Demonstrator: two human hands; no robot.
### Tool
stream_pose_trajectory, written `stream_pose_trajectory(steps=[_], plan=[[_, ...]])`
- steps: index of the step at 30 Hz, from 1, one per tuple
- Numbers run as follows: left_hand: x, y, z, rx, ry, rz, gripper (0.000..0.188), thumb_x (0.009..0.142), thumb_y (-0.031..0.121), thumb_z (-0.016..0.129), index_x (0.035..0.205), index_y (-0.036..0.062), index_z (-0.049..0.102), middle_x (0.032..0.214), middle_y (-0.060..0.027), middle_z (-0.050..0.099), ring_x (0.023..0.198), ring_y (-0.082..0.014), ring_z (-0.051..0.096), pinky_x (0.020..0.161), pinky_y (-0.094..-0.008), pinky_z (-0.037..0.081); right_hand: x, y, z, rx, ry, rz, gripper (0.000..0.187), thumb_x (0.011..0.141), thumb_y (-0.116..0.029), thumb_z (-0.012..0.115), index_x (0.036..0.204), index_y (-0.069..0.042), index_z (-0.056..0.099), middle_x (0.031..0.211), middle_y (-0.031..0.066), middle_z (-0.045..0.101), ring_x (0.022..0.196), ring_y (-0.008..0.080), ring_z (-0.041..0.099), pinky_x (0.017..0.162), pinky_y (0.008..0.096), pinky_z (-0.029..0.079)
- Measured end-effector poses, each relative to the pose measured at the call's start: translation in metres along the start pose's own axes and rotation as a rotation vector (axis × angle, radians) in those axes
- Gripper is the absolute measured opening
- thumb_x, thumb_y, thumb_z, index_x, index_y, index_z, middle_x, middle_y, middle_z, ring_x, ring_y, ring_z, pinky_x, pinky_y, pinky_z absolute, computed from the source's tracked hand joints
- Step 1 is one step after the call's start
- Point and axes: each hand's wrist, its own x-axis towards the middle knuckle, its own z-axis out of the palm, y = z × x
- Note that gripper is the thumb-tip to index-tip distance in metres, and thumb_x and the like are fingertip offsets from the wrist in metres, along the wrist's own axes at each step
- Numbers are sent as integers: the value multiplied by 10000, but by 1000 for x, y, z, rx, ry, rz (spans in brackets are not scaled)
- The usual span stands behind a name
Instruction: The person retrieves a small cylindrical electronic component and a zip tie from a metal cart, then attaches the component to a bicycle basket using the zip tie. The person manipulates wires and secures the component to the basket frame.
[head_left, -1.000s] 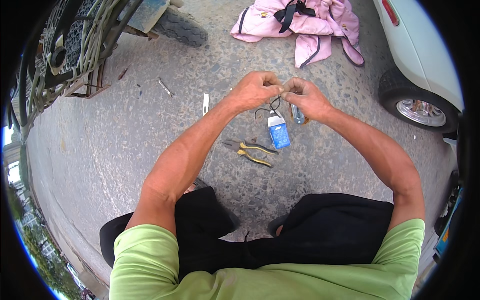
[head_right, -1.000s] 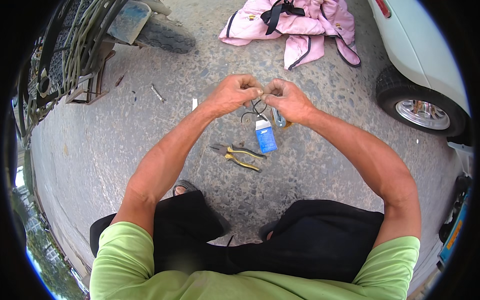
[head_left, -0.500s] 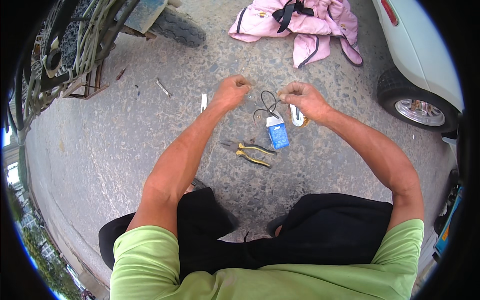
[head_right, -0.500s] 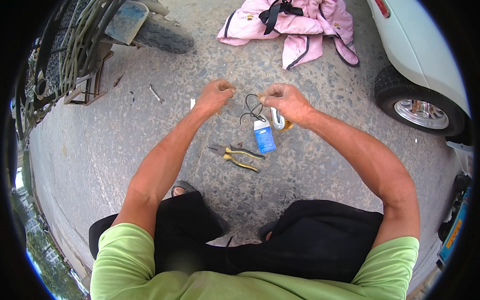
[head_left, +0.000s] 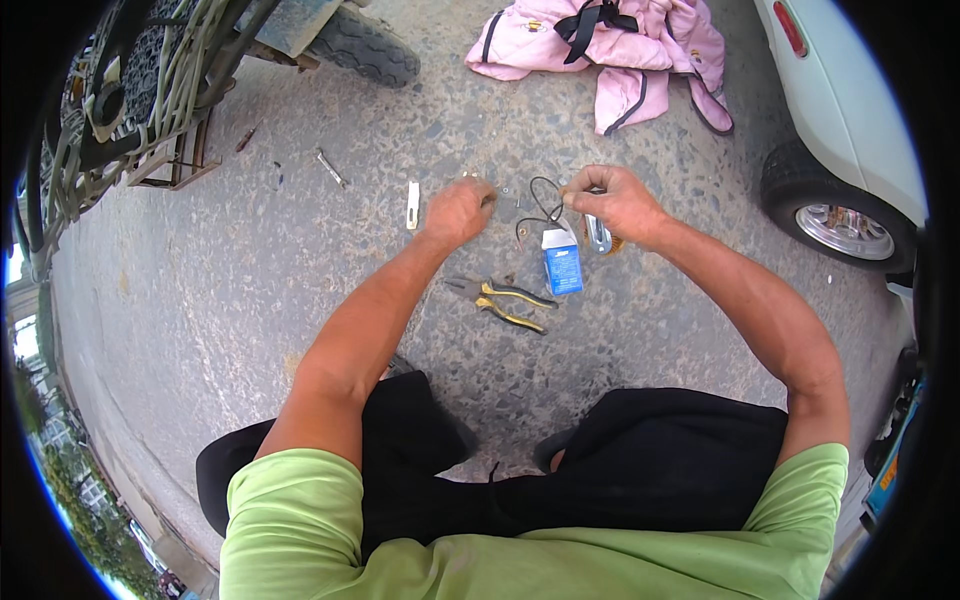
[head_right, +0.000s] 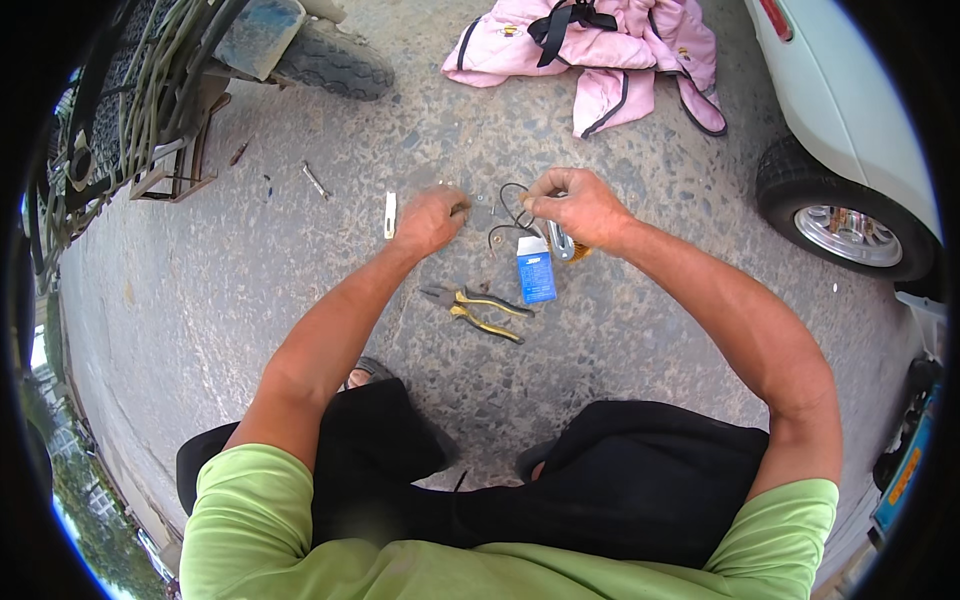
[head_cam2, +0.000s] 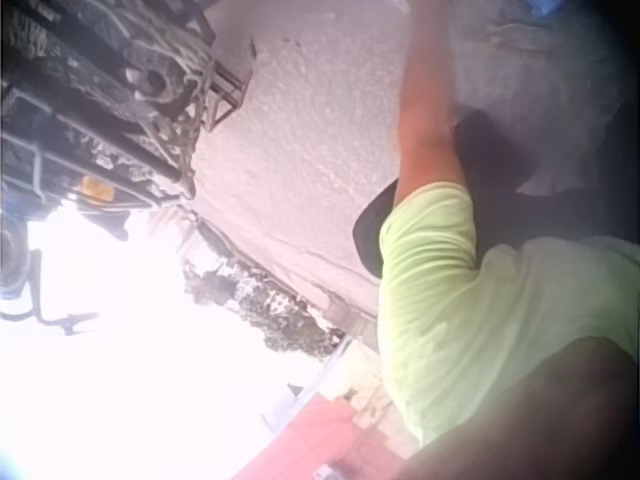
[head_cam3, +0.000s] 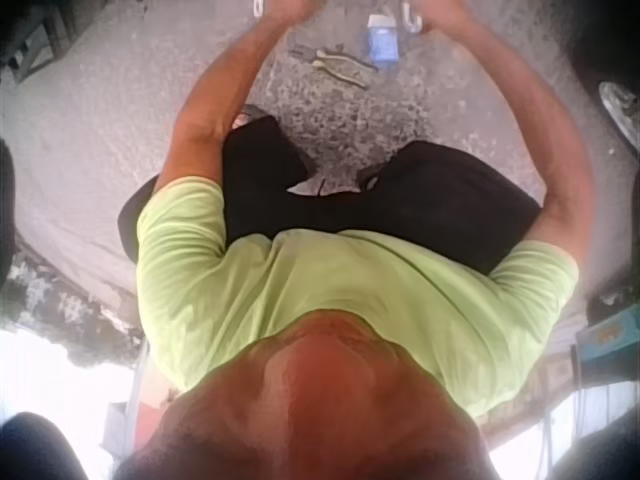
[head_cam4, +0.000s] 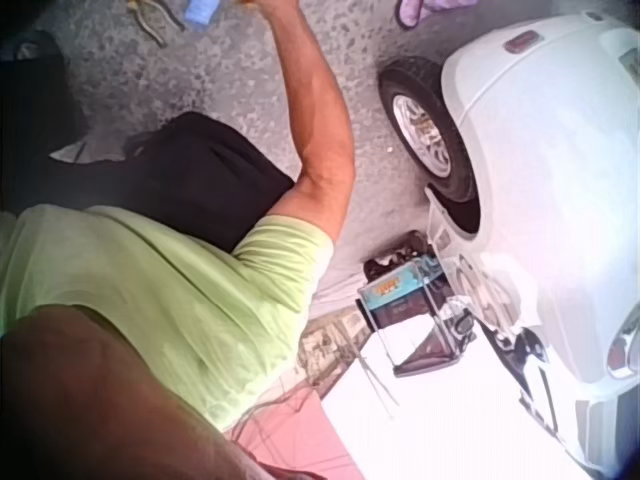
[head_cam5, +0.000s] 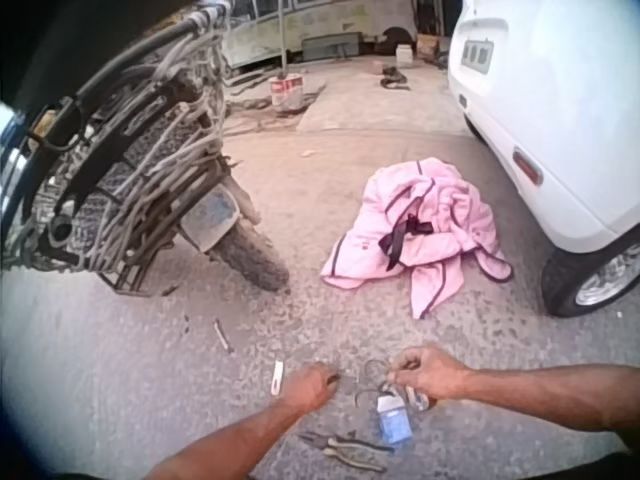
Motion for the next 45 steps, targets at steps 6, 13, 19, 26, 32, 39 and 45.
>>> stream_pose_trajectory(steps=[6, 13, 19, 26, 32, 39, 45], plan=[[0, 4, 11, 65, 44, -34, 180, 852, 188, 602, 986, 85, 664, 1015, -161, 646, 1003, -374, 602, 839, -480, 484, -3, 2, -1, 63, -27, -6, 183, 866, -159, 700, 946, 5, 680, 835, 71, 677, 709, 128, 625, 663, 301, 503], [6, 5, 11, -97, 77, -166, 179, 848, 164, 595, 970, 44, 645, 959, -168, 660, 879, -344, 636, 774, -445, 502, -2, 2, 0, -29, 7, -59, 218, 862, -193, 694, 959, 2, 703, 880, 93, 699, 824, 165, 648, 773, 323, 503], [22, 64, -45, -844, -115, -235, 181, 859, 169, 667, 932, 6, 640, 751, -23, 606, 639, -111, 542, 611, -266, 448, 0, 2, -2, -39, 33, -19, 259, 844, -227, 696, 964, 3, 711, 882, 92, 700, 826, 166, 638, 776, 319, 495], [20, 102, -59, -960, -262, -155, 177, 863, 152, 668, 958, 8, 627, 754, -8, 589, 636, -87, 519, 600, -252, 431, 2, 0, -1, -80, 47, -57, 251, 826, -212, 690, 949, 6, 714, 859, 89, 696, 784, 160, 629, 732, 317, 498], [19, 100, -58, -1009, -278, -152, 159, 865, 137, 663, 952, 8, 630, 774, -15, 593, 635, -89, 520, 599, -255, 436, -2, -4, -4, -129, 53, -12, 248, 818, -206, 697, 942, 8, 716, 868, 98, 703, 790, 166, 636, 737, 321, 501], [18, 105, -56, -904, -242, -143, 155, 888, 130, 660, 974, 7, 624, 792, -21, 596, 657, -89, 529, 605, -248, 444, 2, -2, -4, -57, 18, -17, 266, 826, -217, 709, 966, 10, 713, 873, 92, 704, 799, 159, 642, 749, 316, 508], [20, 103, -50, -1004, -224, -167, 166, 877, 113, 679, 993, 16, 609, 832, -33, 617, 676, -99, 551, 628, -257, 463, 0, -2, -5, -31, 16, -44, 273, 832, -213, 718, 981, 16, 708, 885, 91, 704, 793, 153, 642, 741, 308, 516]])
